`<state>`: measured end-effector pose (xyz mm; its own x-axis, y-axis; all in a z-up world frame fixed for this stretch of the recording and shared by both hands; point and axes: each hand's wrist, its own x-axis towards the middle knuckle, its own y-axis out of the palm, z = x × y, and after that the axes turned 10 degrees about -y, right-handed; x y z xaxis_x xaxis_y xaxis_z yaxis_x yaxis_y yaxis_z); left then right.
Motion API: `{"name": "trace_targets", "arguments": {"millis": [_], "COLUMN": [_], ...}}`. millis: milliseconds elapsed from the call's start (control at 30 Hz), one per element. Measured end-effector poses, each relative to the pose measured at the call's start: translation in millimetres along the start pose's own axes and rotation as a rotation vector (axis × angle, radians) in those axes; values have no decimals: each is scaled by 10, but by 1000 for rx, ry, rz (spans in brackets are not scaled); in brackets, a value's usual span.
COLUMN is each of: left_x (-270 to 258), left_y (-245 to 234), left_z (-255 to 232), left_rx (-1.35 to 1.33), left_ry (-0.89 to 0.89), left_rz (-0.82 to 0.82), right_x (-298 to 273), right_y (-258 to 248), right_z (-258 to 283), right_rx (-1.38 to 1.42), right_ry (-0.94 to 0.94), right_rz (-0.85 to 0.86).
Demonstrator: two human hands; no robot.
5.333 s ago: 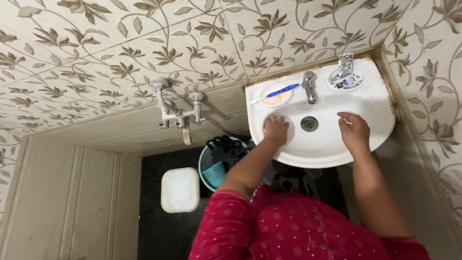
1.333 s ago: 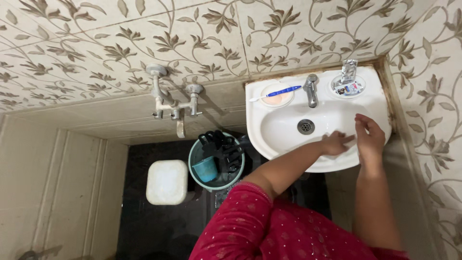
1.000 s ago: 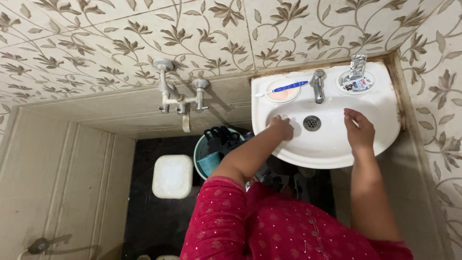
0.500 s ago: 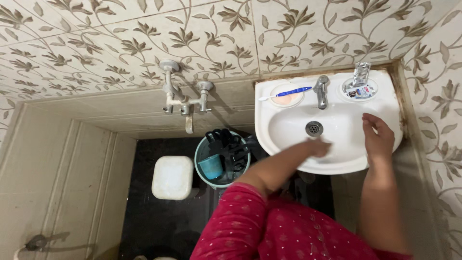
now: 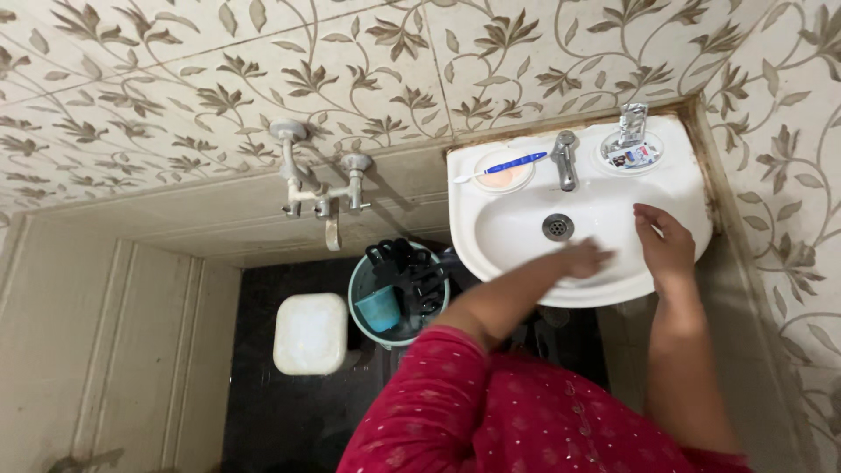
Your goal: The person fills a blue cup with water from a wall tap, pours it into a white sink, and scrubs the sink basin with a sponge. They rinse the sponge and continue scrubbing the sink surface.
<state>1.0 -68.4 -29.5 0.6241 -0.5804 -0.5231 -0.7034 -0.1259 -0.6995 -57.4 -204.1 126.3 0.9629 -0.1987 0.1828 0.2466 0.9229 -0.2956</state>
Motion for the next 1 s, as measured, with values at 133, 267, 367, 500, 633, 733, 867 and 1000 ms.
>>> {"name": "trace_targets", "arguments": {"millis": [133,267,367,500,633,733,867,1000], "left_x": [253,-38,-557,-945,-831,-538,4,128], "left_y": [-27,-89,-204,-725,-611,-258,-69,-114], "left_z": [-550,-58,796,1675,1519,934,-93,-380], "left_rx": [-214,-90,159,438,436,240,-137,-289], "left_ry": [-52,51,102,130,133,112,294,157], "left_rz": [-141,22,151,279,268,185,-141,-189], "right_x": [47,93,103,73,57,22,47,134], "right_y": [-59,2,8,76,106,80,55,13], "right_z": [51,18,-49,-54,31,79,169,223], "right_rx": [59,1,1,88,89,36,6,82], "right_ry": [-3,9,-71,41,13,7,-61,-62], "right_rz": [-33,-44,-25,-19,-11,1,-19,-37]}}
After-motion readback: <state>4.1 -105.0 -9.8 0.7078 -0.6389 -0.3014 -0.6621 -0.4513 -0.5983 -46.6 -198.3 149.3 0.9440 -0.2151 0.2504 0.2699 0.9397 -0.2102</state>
